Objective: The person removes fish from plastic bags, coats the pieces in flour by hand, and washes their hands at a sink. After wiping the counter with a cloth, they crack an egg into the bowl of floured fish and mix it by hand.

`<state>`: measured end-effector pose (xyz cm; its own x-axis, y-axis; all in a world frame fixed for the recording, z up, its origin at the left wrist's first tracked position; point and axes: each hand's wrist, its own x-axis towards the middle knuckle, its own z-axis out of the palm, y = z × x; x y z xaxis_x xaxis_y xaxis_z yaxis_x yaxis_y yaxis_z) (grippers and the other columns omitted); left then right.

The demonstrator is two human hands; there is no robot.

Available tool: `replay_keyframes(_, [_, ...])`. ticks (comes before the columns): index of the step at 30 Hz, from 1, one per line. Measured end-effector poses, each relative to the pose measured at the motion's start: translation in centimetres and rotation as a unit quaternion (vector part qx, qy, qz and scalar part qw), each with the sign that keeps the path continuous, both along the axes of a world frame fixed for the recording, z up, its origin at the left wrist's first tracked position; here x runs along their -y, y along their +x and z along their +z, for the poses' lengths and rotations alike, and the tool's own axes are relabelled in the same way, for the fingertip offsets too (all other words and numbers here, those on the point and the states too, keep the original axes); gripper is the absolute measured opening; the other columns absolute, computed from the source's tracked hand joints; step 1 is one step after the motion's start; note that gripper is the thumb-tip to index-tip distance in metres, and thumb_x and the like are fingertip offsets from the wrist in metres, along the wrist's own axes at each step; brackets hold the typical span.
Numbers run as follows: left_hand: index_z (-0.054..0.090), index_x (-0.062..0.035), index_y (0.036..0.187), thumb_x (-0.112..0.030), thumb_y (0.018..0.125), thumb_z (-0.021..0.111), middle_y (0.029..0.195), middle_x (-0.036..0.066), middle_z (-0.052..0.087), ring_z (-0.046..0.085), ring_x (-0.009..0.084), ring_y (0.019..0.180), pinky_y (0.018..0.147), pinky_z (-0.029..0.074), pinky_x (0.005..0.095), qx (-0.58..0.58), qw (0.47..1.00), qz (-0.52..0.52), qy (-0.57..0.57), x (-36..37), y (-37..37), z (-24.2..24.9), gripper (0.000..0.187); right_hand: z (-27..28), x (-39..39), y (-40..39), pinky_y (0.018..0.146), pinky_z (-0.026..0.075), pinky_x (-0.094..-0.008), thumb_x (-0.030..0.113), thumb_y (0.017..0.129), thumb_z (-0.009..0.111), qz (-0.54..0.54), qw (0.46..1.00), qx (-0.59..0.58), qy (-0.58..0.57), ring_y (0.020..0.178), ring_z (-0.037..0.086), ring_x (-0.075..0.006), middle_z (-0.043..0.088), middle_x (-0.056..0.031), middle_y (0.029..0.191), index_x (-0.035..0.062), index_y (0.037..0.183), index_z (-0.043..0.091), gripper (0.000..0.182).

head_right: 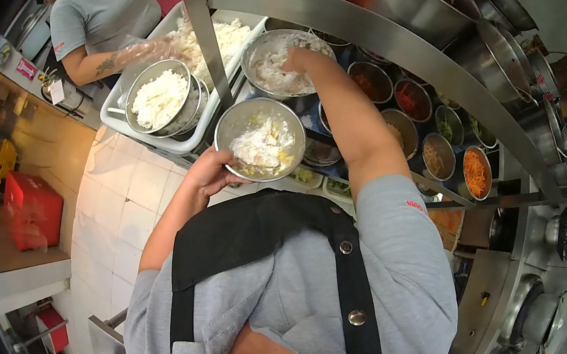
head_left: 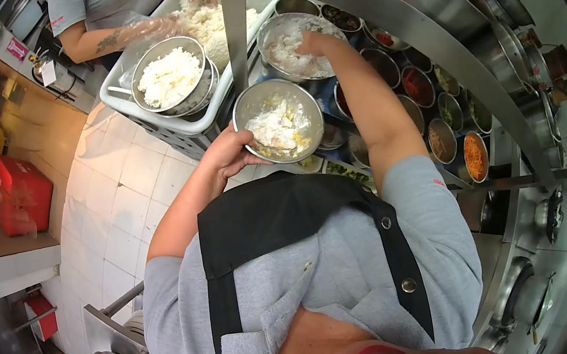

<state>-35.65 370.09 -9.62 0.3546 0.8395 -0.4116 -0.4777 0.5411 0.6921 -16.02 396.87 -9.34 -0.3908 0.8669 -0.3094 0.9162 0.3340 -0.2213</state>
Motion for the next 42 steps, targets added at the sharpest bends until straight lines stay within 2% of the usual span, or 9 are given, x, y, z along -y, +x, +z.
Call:
replay_keyframes(10, [0.03,0.0059,0.127,0.003,0.07,0.041,0.115,0.025,0.049,0.059,0.037,0.095,0.067,0.058,0.0447,-0.002,1.0,0.006,-0.009,-0.1,0.0,0.1,0.058,5.1,-0.8,3.7,0.078,0.046,-0.0345,0.018,0.072,0.068,0.031,0.988,-0.137,0.064,0.085,0.06,-0.029,0.06,-0.0207,0.105,-0.0052,0.116,0.049,0.054])
replay_keyframes(15, [0.029,0.0063,0.127,0.003,0.07,0.041,0.114,0.024,0.048,0.058,0.0362,0.095,0.067,0.058,0.0443,0.0,1.0,-0.003,0.0,-0.3,0.1,0.1,0.059,2.8,1.4,2.5,0.08,0.046,-0.0349,0.022,0.071,0.068,0.084,0.995,0.013,0.048,0.091,0.06,-0.0339,0.061,-0.0187,0.105,-0.0051,0.113,0.052,0.052])
replay_keyframes(18, [0.029,0.0065,0.127,0.002,0.07,0.041,0.113,0.024,0.049,0.059,0.0355,0.094,0.068,0.058,0.0438,-0.008,1.0,-0.008,0.005,-0.3,0.2,0.3,0.059,0.8,2.6,2.4,0.091,0.041,-0.0354,0.024,0.066,0.07,0.053,0.993,-0.051,0.091,0.106,0.053,-0.031,0.055,-0.0237,0.112,-0.003,0.109,0.056,0.053])
replay_keyframes(21, [0.03,0.0069,0.126,0.001,0.07,0.041,0.112,0.024,0.05,0.059,0.0349,0.092,0.068,0.058,0.0434,-0.008,1.0,-0.01,0.005,-0.4,0.1,-0.2,0.057,2.6,2.0,3.5,0.087,0.044,-0.0353,0.023,0.067,0.069,0.03,0.986,-0.145,0.08,0.099,0.057,-0.0326,0.058,-0.0222,0.109,-0.0016,0.109,0.057,0.05])
replay_keyframes(29, [0.035,0.008,0.122,0.003,0.067,0.042,0.108,0.024,0.051,0.06,0.0364,0.089,0.066,0.058,0.0449,0.004,1.0,0.001,-0.016,-0.4,0.1,-0.5,0.055,8.0,11.6,1.3,0.074,0.048,-0.0314,0.005,0.074,0.06,0.055,0.911,-0.335,-0.234,0.082,0.061,-0.0182,0.064,-0.0125,0.093,0.0024,0.11,0.057,0.036])
replay_keyframes(34, [0.038,0.0086,0.12,0.003,0.067,0.043,0.108,0.023,0.053,0.06,0.0359,0.089,0.065,0.058,0.0448,0.016,1.0,-0.008,-0.008,-0.6,0.0,-0.8,0.053,6.4,16.0,-1.4,0.08,0.046,-0.0368,0.007,0.072,0.059,0.206,0.966,-0.142,-0.061,0.089,0.06,-0.0312,0.062,-0.0186,0.097,0.0095,0.105,0.062,0.033])
replay_keyframes(37, [0.037,0.0081,0.12,0.003,0.067,0.043,0.109,0.023,0.053,0.061,0.0356,0.09,0.066,0.058,0.045,0.012,1.0,-0.007,-0.007,-0.7,-0.1,-1.1,0.054,8.3,15.4,-1.8,0.077,0.047,-0.0348,0.007,0.075,0.06,0.181,0.974,-0.125,-0.062,0.085,0.062,-0.0258,0.064,-0.015,0.091,0.0013,0.1,0.06,0.026])
replay_keyframes(39, [0.037,0.0079,0.121,0.003,0.067,0.043,0.109,0.022,0.053,0.061,0.0357,0.09,0.066,0.058,0.0452,0.006,1.0,-0.005,-0.005,-0.6,-0.1,-1.2,0.055,8.0,12.6,-0.9,0.07,0.049,-0.03,0.001,0.079,0.054,0.067,0.944,-0.273,-0.171,0.074,0.061,-0.0151,0.064,-0.0098,0.081,0.0047,0.094,0.064,0.019])
replay_keyframes(42, [0.035,0.0086,0.122,0.003,0.067,0.042,0.109,0.023,0.053,0.06,0.0354,0.091,0.066,0.058,0.045,0.012,1.0,0.001,-0.002,-0.5,0.0,-0.9,0.056,7.5,6.6,0.2,0.082,0.045,-0.0358,0.02,0.072,0.066,0.08,0.995,-0.03,0.052,0.097,0.057,-0.032,0.059,-0.0216,0.105,-0.0007,0.107,0.057,0.042])
